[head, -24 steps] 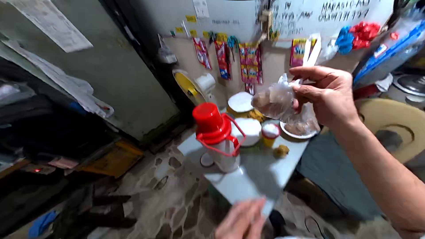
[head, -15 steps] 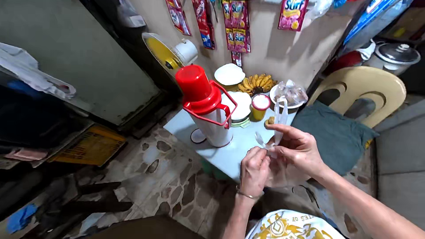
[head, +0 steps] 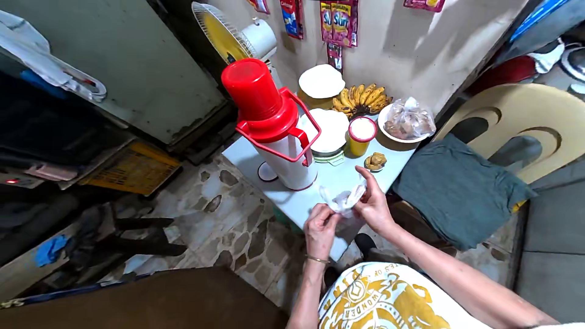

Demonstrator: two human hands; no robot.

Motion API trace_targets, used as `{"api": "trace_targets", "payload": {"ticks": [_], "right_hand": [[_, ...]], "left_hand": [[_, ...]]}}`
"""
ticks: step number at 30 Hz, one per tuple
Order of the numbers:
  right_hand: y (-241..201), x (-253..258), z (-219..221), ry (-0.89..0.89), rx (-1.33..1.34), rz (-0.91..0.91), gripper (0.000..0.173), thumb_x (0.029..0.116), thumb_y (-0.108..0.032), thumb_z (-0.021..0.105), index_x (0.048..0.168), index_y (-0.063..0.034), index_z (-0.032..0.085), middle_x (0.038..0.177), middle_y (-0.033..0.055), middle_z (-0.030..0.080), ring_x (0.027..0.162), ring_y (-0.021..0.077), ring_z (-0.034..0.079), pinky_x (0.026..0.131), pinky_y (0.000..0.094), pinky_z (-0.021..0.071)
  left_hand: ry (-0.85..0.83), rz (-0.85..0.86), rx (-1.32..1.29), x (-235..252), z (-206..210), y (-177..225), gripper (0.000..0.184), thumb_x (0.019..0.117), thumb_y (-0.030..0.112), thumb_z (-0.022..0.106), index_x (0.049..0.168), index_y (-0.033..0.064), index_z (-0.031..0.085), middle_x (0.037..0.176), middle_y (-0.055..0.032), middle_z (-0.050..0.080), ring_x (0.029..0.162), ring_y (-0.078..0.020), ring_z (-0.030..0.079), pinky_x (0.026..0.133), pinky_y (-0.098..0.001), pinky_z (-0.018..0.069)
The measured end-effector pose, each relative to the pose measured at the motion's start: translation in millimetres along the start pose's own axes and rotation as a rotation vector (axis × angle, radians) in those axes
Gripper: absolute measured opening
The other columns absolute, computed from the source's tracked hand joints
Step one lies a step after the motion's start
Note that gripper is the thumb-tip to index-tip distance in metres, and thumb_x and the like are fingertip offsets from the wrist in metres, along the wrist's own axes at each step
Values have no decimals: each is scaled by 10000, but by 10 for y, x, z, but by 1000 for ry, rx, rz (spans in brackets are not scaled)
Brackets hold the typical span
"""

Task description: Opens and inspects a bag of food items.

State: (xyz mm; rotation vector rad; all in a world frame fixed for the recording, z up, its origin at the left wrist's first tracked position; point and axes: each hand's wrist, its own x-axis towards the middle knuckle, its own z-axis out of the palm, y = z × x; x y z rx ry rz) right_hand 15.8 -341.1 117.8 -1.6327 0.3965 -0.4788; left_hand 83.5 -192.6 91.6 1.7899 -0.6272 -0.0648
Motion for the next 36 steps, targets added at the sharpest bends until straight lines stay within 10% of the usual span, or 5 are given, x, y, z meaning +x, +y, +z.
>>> {"api": "trace_targets", "payload": {"ticks": [6,12,16,32,36], "right_hand": [[309,331,-492,141,-36,-36,639,883,80,598,1489,10,410,848,99,695,597,136,647,523,317,566],[257,418,-283,-35,84,88,519,833,58,730,1322,41,555,876,69,646,651,118,631,590,281,577],[319,398,-246,-89,36,94,237,858,34,724,1092,36,687,899,63,685,652,62,614,583,228,548],[359,401,-270,-121,-219,-135,62,935,-25,656,914,18,695,891,78,642,774,80,606,705,223,516],[278,397,-357,-113,-320,-188,303,921,-5,644,1220,42,653,1236,218,613,812,195,641,686,326,557]], "left_hand": [[269,-103,28,49,-428,-254,56,871,6,721,882,-49,715,951,-64,673,904,-38,640,816,-178,540],[-36,95,155,288,-143,107,292,859,-42,699,1148,-13,735,1218,-151,711,1170,-258,667,1030,-424,530],[-174,-111,37,425,8,42,455,1021,-2,529,1472,51,494,1370,-188,605,958,-254,708,827,-411,595],[-201,184,154,457,108,-161,159,851,-62,667,1002,-70,715,972,-197,698,906,-284,694,854,-427,569],[-159,278,427,413,157,17,83,934,41,660,951,-22,712,916,-176,677,859,-316,686,792,-437,573]]}}
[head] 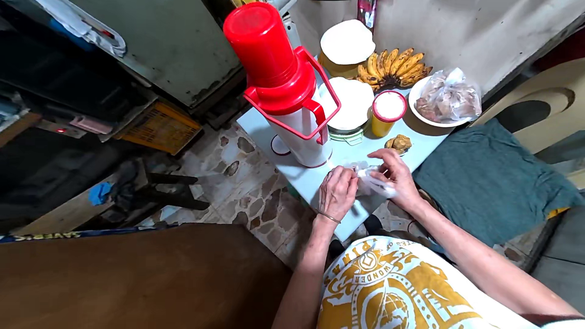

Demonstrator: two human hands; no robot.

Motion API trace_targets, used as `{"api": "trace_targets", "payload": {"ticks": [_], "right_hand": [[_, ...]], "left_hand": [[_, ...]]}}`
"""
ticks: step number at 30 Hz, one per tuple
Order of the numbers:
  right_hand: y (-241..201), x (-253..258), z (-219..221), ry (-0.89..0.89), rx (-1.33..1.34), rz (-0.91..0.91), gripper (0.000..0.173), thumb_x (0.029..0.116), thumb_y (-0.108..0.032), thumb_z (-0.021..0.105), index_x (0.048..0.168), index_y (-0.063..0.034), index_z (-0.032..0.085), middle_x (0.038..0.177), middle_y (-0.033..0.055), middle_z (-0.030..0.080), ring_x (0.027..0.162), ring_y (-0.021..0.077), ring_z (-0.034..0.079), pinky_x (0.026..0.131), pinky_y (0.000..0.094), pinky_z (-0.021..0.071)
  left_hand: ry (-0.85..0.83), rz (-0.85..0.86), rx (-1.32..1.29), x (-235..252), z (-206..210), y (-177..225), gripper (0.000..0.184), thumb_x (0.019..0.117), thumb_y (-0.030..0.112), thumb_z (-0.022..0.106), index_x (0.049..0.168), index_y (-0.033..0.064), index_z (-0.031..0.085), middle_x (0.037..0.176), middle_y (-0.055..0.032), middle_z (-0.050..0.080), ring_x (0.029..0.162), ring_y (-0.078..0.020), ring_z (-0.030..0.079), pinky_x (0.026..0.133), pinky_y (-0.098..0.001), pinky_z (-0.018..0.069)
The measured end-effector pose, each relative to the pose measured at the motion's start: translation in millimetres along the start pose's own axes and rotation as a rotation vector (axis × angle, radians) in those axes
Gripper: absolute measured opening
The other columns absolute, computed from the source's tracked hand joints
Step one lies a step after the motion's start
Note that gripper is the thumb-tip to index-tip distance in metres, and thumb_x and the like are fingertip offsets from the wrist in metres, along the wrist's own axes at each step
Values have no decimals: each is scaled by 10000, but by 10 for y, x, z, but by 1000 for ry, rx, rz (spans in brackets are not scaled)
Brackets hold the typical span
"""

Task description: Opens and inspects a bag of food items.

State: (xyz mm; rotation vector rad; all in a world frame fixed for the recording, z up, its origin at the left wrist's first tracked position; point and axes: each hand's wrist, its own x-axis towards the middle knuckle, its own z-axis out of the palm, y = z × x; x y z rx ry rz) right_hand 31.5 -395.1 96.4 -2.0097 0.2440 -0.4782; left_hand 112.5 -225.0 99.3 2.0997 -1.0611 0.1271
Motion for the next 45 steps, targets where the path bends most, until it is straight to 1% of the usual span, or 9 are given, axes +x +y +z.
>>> {"api": "trace_targets", "payload": {"ticks": [4,10,13,15,18,22,28,35,45], "right_hand": [[-240,-16,-166,87,85,95,202,1006,-87,571,1141,16,681,958,63,660,679,43,595,606,194,520],[-221,-27,-56,-113,176,311,93,877,7,736,950,39,687,759,98,687,622,150,678,619,329,611],[-144,-34,-52,-82,318,331,86,879,77,683,956,41,691,738,73,680,601,111,656,597,277,594],[-144,-58,-45,-89,319,307,82,896,64,666,968,37,696,747,64,683,605,96,648,596,264,583],[-241,-134,-6,-145,251,328,92,953,19,633,1011,41,701,827,87,694,663,128,652,652,312,588],[-137,-137,-39,-69,321,325,137,942,-16,605,1014,50,701,875,63,698,698,81,647,679,272,576],[-64,-188,-27,42,488,353,80,909,22,638,962,22,698,809,25,699,668,78,667,664,270,597],[11,-182,-44,-57,478,319,74,908,19,640,965,42,681,922,62,706,759,79,672,741,270,592],[-356,-11,-140,-334,-205,247,255,928,-159,575,1012,38,712,1008,206,708,991,357,684,857,552,510]], "left_hand": [[117,77,100,-22,85,100,59,896,7,667,894,-26,715,871,-166,671,819,-303,687,748,-390,582],[74,-23,-93,-131,138,160,57,894,20,710,943,4,736,914,-120,686,788,-186,673,725,-296,578],[20,-106,-222,-83,-53,163,116,901,22,705,992,36,775,1070,-118,688,1011,-236,638,901,-372,524],[-18,-78,-221,-6,-154,173,203,929,-8,638,1069,41,777,1224,-138,660,1186,-294,577,1026,-421,466],[-161,-38,-240,33,-135,91,224,969,34,620,1150,28,754,1179,-122,720,1089,-212,696,977,-374,564],[-159,-12,-286,108,43,39,180,904,73,673,1029,-1,781,1014,-146,742,872,-183,731,809,-303,610],[-249,-105,-459,161,13,19,191,906,11,659,1050,2,784,1092,-135,729,993,-117,708,886,-230,582],[-90,68,-318,120,217,-26,117,827,37,660,868,-23,752,895,-123,725,749,-89,691,699,-189,577],[124,208,3,-23,273,21,152,832,58,628,835,-29,752,894,-164,740,745,-181,734,698,-247,605]]}}
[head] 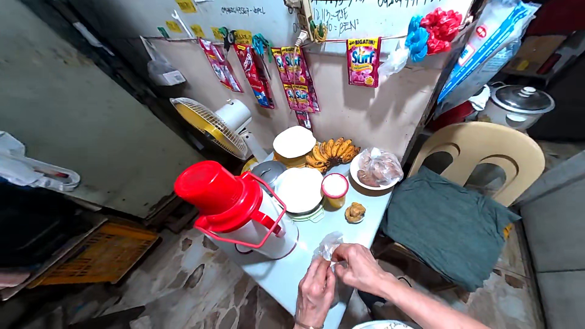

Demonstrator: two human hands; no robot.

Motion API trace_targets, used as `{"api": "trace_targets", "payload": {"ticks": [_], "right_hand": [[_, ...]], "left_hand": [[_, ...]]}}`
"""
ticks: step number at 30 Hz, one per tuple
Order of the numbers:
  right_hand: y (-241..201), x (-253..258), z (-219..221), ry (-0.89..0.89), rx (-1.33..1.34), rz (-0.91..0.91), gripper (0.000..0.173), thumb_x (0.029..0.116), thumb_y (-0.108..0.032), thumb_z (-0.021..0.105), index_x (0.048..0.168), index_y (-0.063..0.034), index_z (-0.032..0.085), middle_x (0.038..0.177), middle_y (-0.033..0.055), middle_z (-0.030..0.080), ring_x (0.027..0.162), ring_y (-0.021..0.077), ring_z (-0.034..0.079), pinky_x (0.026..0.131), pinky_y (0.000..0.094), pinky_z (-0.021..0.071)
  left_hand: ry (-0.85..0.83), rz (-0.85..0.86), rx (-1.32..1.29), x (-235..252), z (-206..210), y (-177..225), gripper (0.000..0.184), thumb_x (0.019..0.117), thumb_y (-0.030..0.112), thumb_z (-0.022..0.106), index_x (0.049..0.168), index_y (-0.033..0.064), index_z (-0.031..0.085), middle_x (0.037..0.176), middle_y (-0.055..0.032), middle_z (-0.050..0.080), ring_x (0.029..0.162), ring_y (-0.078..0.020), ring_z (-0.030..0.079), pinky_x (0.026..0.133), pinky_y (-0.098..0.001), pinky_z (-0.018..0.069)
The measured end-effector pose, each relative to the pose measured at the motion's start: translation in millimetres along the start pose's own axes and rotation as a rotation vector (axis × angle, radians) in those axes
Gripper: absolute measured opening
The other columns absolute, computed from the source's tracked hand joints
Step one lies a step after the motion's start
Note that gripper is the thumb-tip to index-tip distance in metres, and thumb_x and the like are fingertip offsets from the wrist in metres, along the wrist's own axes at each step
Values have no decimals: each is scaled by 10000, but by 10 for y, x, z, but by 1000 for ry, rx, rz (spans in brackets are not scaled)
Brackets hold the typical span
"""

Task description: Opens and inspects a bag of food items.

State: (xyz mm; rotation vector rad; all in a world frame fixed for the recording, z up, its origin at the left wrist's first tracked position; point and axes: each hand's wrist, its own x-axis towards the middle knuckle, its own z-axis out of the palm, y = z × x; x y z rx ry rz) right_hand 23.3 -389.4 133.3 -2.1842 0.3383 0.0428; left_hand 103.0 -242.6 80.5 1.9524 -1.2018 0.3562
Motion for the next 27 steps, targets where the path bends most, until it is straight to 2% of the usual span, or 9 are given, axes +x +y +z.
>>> {"api": "trace_targets", "payload": {"ticks": [6,10,13,15,19,21,23,25,27], "right_hand": [[35,-20,95,86,-13,54,259,910,-190,589,975,22,722,1037,200,685,1012,356,657,867,549,483],[154,-36,157,158,59,167,239,900,-195,598,937,8,719,959,162,664,904,293,638,823,484,472],[185,-21,171,93,82,184,246,916,-184,585,988,13,714,983,165,672,936,291,638,873,489,463],[130,8,159,36,31,164,260,944,-187,583,1034,17,716,981,179,700,958,322,662,892,529,472],[135,30,219,90,-31,54,122,910,-97,635,926,3,704,791,148,681,786,327,684,710,554,531],[164,-13,237,146,50,56,85,905,-67,640,897,-6,697,734,123,653,695,282,659,638,516,529],[135,-65,198,170,271,134,72,934,-45,665,899,14,689,714,100,622,631,203,595,600,413,501],[77,-71,173,163,622,299,73,934,-1,634,862,-10,648,682,26,604,571,86,540,558,261,470],[39,-60,211,137,829,416,116,956,14,592,856,-27,632,660,8,619,519,54,539,506,208,470]], "left_hand": [[60,12,-22,-88,40,29,158,844,55,634,845,-38,763,904,-176,748,777,-187,742,743,-232,597],[129,-196,-146,-130,-12,46,123,793,7,663,837,-69,749,892,-188,737,763,-139,723,721,-198,585],[52,-359,-337,-116,-14,42,128,795,-13,663,882,-77,732,943,-169,716,791,-81,701,724,-179,586],[-77,-295,-311,-71,-30,29,123,819,-8,668,909,-59,734,987,-175,715,840,-148,707,773,-249,599],[-198,-77,-169,-17,-89,-86,98,848,-1,677,900,-25,757,968,-158,719,827,-214,728,757,-329,619],[-183,-88,-211,-8,-155,-115,72,848,-8,684,869,-29,751,967,-155,726,849,-210,729,777,-332,616],[-65,-314,-386,-10,-179,-72,42,842,-35,711,873,-26,739,987,-116,720,880,-132,706,805,-254,596],[90,-670,-697,-27,-123,12,82,862,-71,692,913,-9,709,986,-37,688,873,-64,663,791,-211,575],[149,-953,-891,-47,-69,82,105,924,-21,641,980,62,671,896,5,691,743,-56,652,687,-226,572]]}}
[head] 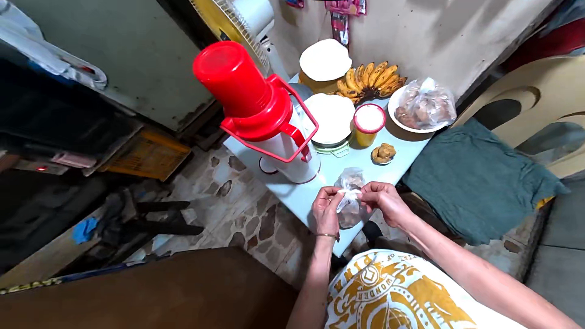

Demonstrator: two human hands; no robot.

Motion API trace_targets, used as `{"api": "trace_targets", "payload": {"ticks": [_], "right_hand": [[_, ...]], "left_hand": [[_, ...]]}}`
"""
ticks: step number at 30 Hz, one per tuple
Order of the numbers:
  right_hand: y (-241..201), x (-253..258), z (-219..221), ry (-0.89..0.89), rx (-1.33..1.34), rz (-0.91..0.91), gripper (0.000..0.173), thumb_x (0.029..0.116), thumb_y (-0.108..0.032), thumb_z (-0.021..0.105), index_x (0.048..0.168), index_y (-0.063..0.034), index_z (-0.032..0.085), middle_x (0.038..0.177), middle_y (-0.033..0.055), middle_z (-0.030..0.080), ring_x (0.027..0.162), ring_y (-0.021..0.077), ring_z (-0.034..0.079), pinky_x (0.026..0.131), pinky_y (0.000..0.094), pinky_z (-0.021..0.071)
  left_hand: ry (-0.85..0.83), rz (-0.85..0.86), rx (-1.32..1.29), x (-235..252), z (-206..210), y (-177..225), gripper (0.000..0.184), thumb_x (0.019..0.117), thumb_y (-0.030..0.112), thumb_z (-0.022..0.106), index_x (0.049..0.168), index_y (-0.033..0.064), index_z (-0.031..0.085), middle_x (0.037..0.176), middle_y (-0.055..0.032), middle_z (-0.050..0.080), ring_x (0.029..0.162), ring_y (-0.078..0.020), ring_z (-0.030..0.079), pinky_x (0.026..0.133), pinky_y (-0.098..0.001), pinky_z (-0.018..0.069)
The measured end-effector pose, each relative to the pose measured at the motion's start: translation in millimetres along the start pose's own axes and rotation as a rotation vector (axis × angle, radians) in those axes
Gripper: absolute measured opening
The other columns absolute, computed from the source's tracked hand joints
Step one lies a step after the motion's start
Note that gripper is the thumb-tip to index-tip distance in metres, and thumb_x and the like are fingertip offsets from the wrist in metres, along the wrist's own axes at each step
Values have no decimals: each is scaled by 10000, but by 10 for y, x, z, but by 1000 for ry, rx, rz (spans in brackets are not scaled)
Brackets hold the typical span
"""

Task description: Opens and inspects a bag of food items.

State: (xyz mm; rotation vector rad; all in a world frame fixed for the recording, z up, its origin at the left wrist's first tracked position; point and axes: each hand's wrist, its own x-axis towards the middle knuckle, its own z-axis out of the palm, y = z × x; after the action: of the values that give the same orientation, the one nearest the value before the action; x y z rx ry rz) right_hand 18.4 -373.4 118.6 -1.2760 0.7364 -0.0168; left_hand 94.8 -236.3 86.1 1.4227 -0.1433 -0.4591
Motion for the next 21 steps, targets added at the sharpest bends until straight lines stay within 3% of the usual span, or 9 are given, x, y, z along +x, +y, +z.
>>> {"api": "trace_targets", "payload": {"ticks": [2,7,9,12,13,15,17,19,21], "right_hand": [[37,49,25,-66,-135,-50,58,974,-4,574,926,-2,607,671,26,583,528,79,538,516,243,484],[25,236,31,-206,-927,-297,118,864,-98,645,931,-2,659,744,160,639,743,350,662,663,576,496],[97,208,-25,-204,-777,-326,101,897,-80,613,854,0,657,690,123,614,640,277,625,588,487,493],[140,69,-99,-143,-55,-164,168,982,-46,533,826,-66,591,683,25,659,452,65,539,423,222,477],[171,47,-105,-129,116,-116,179,995,-42,513,841,-78,597,718,42,696,448,64,556,417,216,483],[261,22,-79,-140,260,-43,180,1029,-59,448,907,-88,577,790,72,722,462,94,589,425,238,512],[326,22,-51,-182,266,14,194,1089,-136,386,1049,-62,561,825,95,709,456,127,593,428,276,540],[338,31,-29,-186,241,38,320,1120,-243,312,1102,-49,567,816,85,701,448,135,590,425,291,550],[330,15,-11,-153,199,-41,378,1111,-284,292,1059,-56,589,832,69,720,469,123,608,444,284,561]], "left_hand": [[-110,13,147,-17,-19,24,123,960,24,611,1075,62,631,908,-9,657,702,-59,620,651,-226,551],[-530,657,909,110,-252,199,105,897,-22,662,985,-5,716,1041,-168,663,853,-244,684,747,-373,591],[-512,731,850,150,-336,177,68,879,-16,674,922,0,724,1018,-151,682,845,-218,691,752,-349,591],[-159,309,250,96,-193,107,84,929,-69,606,943,-27,679,968,-56,695,764,-70,665,700,-210,581],[-16,107,36,90,-97,98,144,979,-42,533,923,19,651,862,-8,706,648,-52,655,617,-199,578],[127,-201,-143,78,5,122,286,1115,231,387,950,103,582,707,19,648,519,-55,586,521,-189,521],[138,-223,-88,36,13,138,365,1118,396,365,1027,131,598,741,13,655,520,-57,587,519,-190,517],[50,-33,-7,-42,-79,126,339,1105,352,396,1298,116,545,1064,-22,702,823,-93,697,767,-275,586],[1,132,128,-177,-167,127,568,1049,374,506,1535,124,352,1513,-66,499,1284,-165,583,1050,-371,509]]}}
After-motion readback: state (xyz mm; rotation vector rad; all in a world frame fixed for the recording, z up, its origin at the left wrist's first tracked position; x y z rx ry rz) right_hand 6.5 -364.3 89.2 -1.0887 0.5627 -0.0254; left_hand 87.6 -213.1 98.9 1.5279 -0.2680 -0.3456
